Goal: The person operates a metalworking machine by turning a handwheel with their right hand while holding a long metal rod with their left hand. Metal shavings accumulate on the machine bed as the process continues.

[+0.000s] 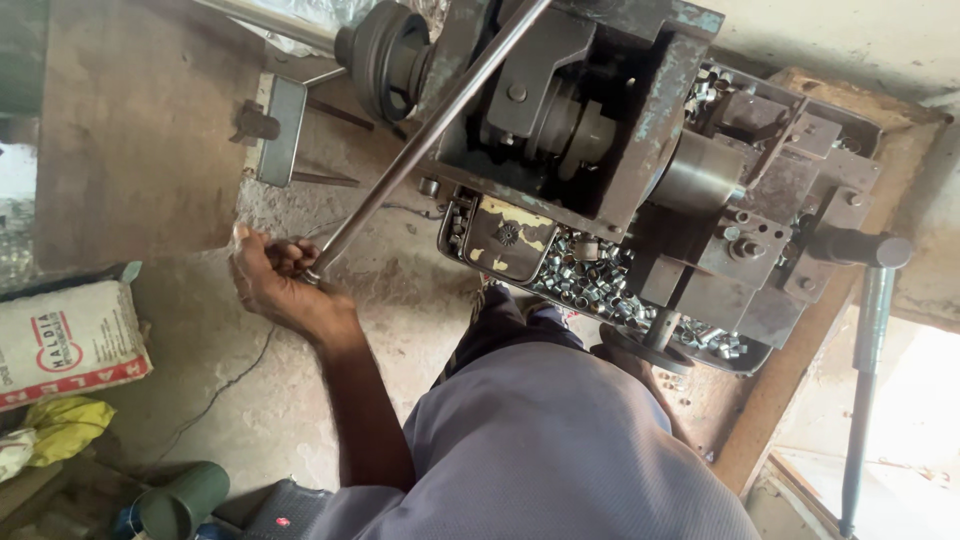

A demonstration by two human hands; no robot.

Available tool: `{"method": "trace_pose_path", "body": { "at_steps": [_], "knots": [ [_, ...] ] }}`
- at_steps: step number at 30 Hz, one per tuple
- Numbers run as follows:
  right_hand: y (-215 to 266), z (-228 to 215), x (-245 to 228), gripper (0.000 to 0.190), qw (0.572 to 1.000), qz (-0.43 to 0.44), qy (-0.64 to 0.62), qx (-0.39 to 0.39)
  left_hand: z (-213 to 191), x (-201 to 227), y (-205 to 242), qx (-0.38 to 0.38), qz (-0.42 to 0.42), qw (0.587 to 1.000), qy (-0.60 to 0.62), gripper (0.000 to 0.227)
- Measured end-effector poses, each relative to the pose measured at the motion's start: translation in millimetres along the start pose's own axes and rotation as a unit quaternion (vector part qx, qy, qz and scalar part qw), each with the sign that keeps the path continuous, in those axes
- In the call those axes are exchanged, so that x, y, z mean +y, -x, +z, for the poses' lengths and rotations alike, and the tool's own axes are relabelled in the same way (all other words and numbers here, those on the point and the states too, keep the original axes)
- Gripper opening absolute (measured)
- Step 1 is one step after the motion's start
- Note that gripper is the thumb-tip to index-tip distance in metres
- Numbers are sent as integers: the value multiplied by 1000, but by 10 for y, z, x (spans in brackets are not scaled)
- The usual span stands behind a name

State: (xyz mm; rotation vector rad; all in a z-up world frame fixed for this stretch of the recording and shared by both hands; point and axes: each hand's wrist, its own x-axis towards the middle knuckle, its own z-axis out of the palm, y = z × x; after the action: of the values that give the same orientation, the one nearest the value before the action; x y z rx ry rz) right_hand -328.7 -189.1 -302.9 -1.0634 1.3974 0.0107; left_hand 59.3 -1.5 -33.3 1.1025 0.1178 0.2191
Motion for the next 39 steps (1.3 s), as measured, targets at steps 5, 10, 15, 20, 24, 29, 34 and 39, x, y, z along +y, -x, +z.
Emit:
{"method": "trace_pose_path", "body": {
  "at_steps": [5,10,15,20,24,29,34,39],
  "knots": [
    [40,-158,-79,45,963,-133,229,41,-160,-136,-130,-4,-16,1000,15,14],
    [76,-127,-105,41,931,-140,295,161,-348,-157,-150,-164,326,892,-267,21],
    [50,11,-30,35,906,-99,325,253,-156,93,-79,-253,517,679,-456,43],
    [51,-40,122,52,824,-268,333,372,48,460,146,-228,584,492,-605,29],
    [10,-17,204,51,748,-346,357,439,103,284,83,-153,624,482,-595,22],
    [82,18,106,55,825,-276,302,389,-81,254,44,-194,570,519,-607,31],
    [235,-10,-106,65,800,-307,318,405,-141,304,80,-194,544,493,-650,32],
    [2,-21,130,45,828,-304,292,370,-178,298,47,-229,487,543,-644,34]
  ]
}}
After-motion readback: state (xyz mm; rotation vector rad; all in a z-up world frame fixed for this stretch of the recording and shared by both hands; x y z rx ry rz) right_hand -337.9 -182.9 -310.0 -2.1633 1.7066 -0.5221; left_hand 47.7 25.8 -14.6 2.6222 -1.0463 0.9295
